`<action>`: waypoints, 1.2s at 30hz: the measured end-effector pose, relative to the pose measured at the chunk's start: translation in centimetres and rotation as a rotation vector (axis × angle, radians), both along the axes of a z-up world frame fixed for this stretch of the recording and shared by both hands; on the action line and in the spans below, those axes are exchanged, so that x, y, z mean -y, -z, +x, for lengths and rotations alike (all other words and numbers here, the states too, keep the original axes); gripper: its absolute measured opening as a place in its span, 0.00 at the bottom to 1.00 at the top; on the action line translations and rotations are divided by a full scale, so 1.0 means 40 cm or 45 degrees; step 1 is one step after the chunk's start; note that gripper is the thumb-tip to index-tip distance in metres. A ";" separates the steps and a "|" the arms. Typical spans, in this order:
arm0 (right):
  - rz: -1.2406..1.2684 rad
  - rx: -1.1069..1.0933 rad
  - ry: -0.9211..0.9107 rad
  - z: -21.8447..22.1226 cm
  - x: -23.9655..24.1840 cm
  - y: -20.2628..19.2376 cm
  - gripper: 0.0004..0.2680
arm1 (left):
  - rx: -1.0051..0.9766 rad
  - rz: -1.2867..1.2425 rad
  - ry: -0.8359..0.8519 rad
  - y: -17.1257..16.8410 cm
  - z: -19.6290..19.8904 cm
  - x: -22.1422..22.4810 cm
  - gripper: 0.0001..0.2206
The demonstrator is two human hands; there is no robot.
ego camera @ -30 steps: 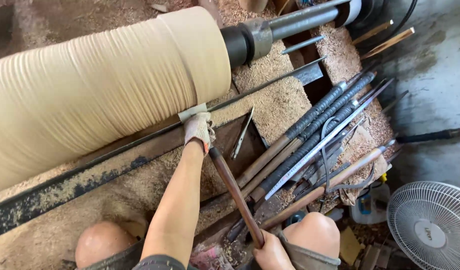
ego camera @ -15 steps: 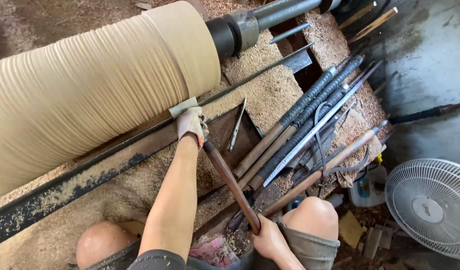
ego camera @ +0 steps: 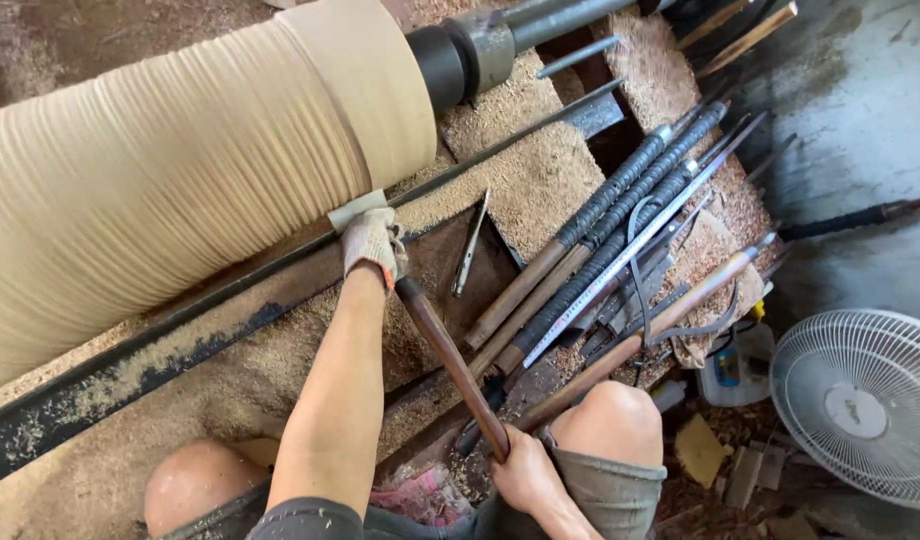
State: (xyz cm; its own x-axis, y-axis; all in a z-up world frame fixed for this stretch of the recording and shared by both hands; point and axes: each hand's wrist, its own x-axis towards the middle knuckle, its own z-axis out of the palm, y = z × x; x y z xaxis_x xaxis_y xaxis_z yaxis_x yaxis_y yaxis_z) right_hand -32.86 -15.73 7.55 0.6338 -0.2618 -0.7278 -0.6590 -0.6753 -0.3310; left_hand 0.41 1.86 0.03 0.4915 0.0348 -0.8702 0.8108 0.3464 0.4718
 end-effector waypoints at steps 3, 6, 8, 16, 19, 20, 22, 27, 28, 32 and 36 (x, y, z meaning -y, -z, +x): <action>-0.011 0.052 -0.022 -0.001 0.001 0.021 0.10 | -0.018 -0.041 -0.097 -0.009 0.003 -0.008 0.10; -0.039 0.049 0.001 -0.005 0.001 0.029 0.10 | -0.030 -0.050 -0.096 0.012 0.002 -0.006 0.11; -0.043 0.046 0.015 -0.011 -0.002 0.037 0.10 | -0.013 -0.040 -0.070 0.032 0.004 -0.012 0.12; 0.020 0.068 0.009 0.020 -0.021 -0.073 0.12 | 0.049 -0.203 -0.176 0.041 0.005 0.030 0.13; -0.062 0.055 0.013 0.009 -0.014 -0.046 0.12 | 0.017 -0.234 -0.149 0.056 0.030 0.060 0.14; -0.066 0.043 0.013 0.015 -0.015 -0.053 0.12 | 0.005 -0.237 -0.150 0.068 0.029 0.062 0.14; -0.068 0.027 0.099 0.029 -0.019 -0.063 0.13 | 0.007 -0.239 -0.138 0.090 0.032 0.067 0.12; -0.106 -0.034 0.089 0.013 -0.005 -0.028 0.09 | -0.034 -0.140 -0.135 0.004 0.023 0.062 0.11; -0.111 -0.068 0.105 0.012 -0.007 -0.023 0.09 | -0.054 -0.090 -0.127 -0.019 0.022 0.061 0.11; -0.093 -0.072 0.103 0.004 0.008 0.004 0.08 | -0.031 -0.020 -0.078 -0.022 0.020 0.057 0.12; -0.124 -0.079 0.092 0.004 0.012 0.007 0.08 | -0.058 -0.016 -0.017 0.001 0.028 0.061 0.14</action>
State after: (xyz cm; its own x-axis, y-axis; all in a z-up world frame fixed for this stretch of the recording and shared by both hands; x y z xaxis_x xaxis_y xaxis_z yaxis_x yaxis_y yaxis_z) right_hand -32.70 -16.20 7.26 0.5653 -0.3768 -0.7338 -0.7245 -0.6521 -0.2233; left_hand 1.55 -0.60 -0.02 0.4508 0.0297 -0.8921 0.8268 0.3628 0.4299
